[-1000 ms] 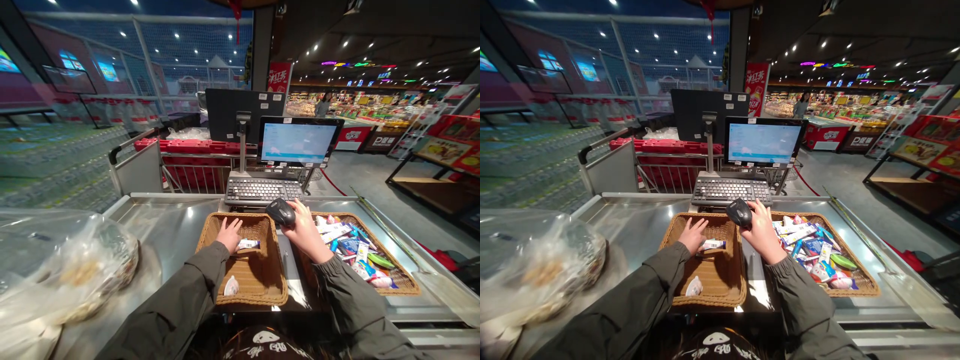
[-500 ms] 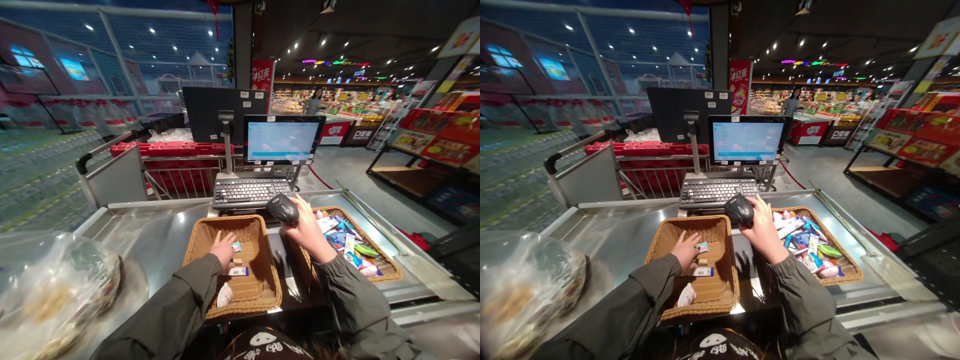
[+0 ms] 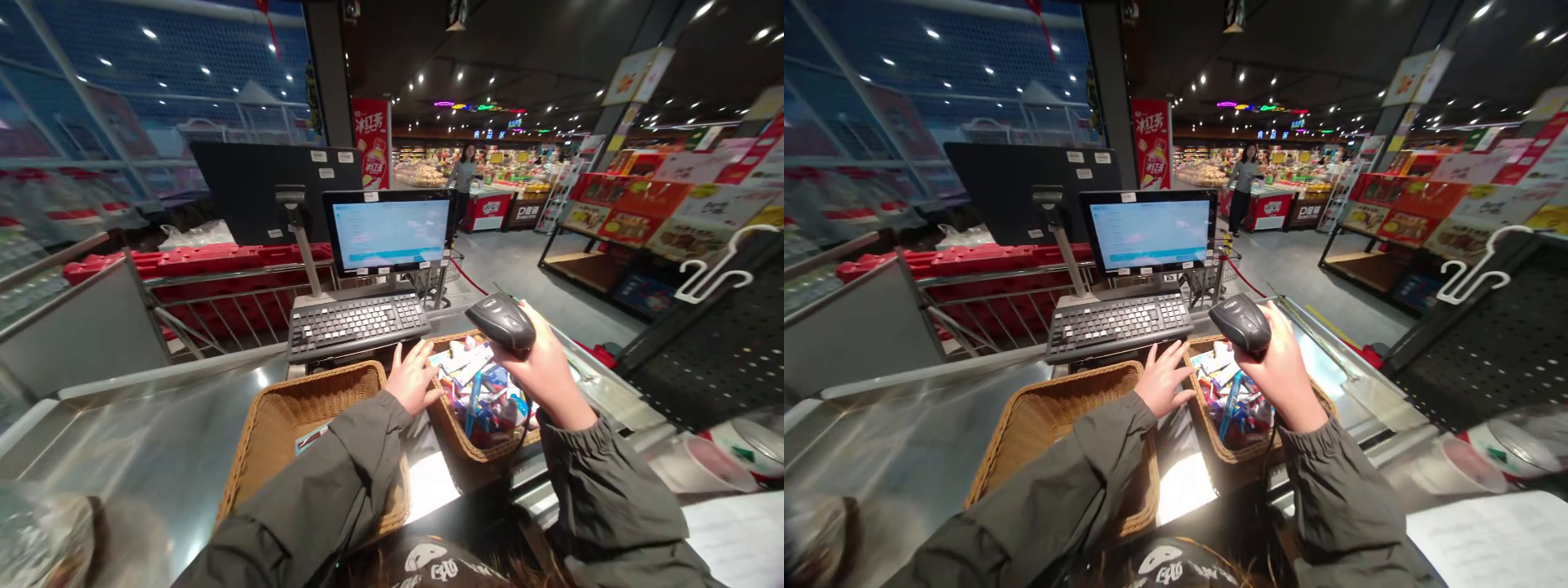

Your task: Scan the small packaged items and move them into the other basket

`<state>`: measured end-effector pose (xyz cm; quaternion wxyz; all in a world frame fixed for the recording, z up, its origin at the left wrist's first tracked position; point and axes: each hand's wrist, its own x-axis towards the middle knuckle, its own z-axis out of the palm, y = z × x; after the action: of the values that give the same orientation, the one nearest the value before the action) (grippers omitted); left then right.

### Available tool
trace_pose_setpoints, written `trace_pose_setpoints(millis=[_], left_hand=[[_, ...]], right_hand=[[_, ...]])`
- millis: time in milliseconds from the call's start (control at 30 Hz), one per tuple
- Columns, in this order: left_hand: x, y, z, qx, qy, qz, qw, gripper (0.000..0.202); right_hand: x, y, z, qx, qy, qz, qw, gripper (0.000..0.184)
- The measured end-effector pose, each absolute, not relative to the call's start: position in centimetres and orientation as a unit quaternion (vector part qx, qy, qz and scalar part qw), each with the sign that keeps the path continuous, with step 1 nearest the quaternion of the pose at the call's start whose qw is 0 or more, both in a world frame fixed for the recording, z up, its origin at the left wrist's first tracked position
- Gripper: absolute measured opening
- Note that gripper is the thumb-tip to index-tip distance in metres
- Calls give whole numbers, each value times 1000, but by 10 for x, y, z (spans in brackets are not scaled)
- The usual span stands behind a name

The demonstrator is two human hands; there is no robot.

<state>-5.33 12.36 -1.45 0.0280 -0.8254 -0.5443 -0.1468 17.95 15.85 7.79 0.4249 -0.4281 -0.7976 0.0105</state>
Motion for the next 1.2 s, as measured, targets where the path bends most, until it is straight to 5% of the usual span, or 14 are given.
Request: trace_pose_setpoints(millis=[500, 1200], left_hand=[[42, 218, -65, -821, -556, -125, 47, 22], [57, 226, -71, -799, -585, -132, 52, 21]], right_hand=[[216, 204, 48, -469, -789, 33, 396, 56], [242, 221, 16, -473, -768, 62, 427, 53]])
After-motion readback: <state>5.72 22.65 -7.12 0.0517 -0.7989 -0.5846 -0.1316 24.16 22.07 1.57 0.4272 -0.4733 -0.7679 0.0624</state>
